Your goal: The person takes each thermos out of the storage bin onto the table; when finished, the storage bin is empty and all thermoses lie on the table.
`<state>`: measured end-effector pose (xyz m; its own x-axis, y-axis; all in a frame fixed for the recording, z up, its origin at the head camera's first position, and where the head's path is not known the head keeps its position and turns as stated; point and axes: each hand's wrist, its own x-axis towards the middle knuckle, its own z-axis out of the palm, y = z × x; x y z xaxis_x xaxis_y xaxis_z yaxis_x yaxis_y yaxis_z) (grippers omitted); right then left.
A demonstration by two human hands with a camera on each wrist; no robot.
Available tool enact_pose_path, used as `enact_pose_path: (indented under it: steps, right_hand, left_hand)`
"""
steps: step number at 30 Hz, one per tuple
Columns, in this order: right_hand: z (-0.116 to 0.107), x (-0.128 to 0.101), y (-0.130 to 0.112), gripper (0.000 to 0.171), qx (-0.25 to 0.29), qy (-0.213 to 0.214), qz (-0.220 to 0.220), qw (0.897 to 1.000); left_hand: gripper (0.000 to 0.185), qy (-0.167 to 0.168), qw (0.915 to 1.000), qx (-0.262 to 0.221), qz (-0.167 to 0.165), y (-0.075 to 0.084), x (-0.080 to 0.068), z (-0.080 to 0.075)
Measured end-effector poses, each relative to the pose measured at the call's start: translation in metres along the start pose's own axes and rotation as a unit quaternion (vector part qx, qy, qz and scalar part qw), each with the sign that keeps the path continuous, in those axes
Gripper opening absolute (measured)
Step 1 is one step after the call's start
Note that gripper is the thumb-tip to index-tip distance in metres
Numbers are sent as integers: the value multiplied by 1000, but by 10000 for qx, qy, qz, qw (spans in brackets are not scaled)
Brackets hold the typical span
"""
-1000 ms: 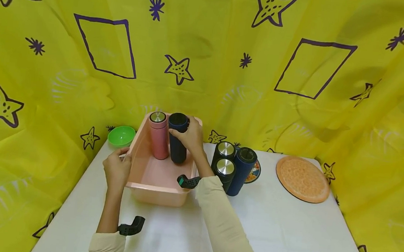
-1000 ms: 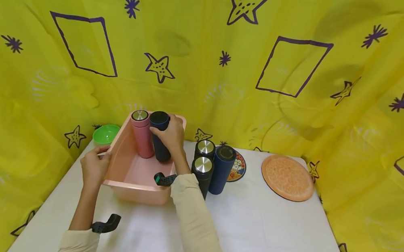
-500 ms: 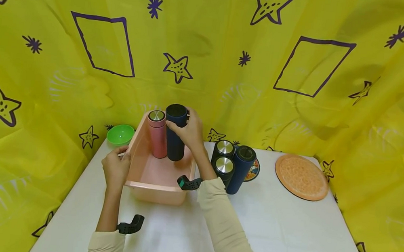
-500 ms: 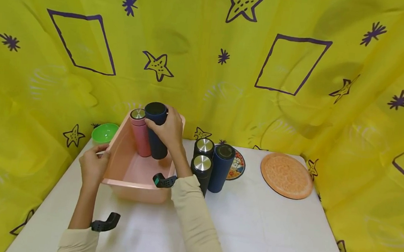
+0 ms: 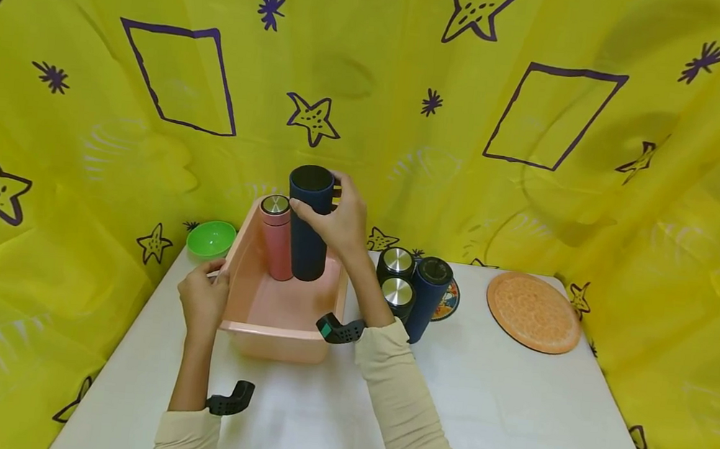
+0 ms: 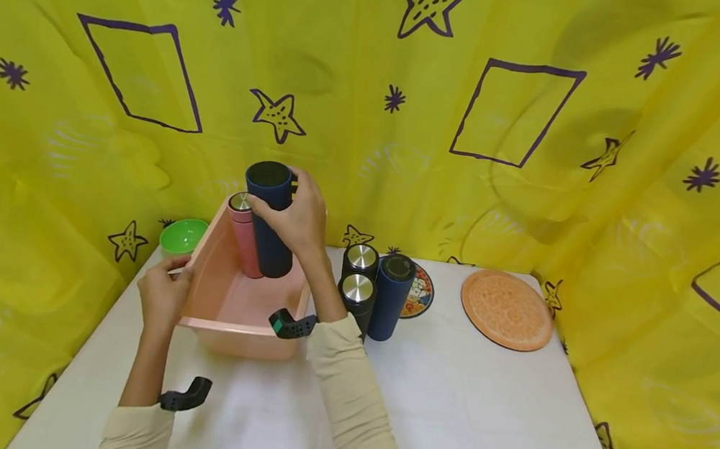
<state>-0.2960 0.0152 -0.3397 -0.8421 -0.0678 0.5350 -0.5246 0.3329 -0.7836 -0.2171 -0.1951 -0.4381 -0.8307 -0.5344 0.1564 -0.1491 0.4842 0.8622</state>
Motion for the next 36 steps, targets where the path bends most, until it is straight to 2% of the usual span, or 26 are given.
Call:
enact_pose_path:
  steps: [7,18,28,36]
  right_hand:
    - [-20,1,-30,63,479,36,-326,9983]
    - [-53,0,-61,63,919,151,-466,9946]
    - [-89,-8,-82,62,793,449,-964,9912]
    - [-120,-18,-90,62,794,673,-822,9912]
  left_hand:
    - [30,-45,10000,-8,-67,0,1,0]
    - [31,-76,9999,-37,-106,-1,2,0]
    - [30,-32,10000,0,-68,-2,1,1]
    - [29,10,10000,17,-20,-3,2,1]
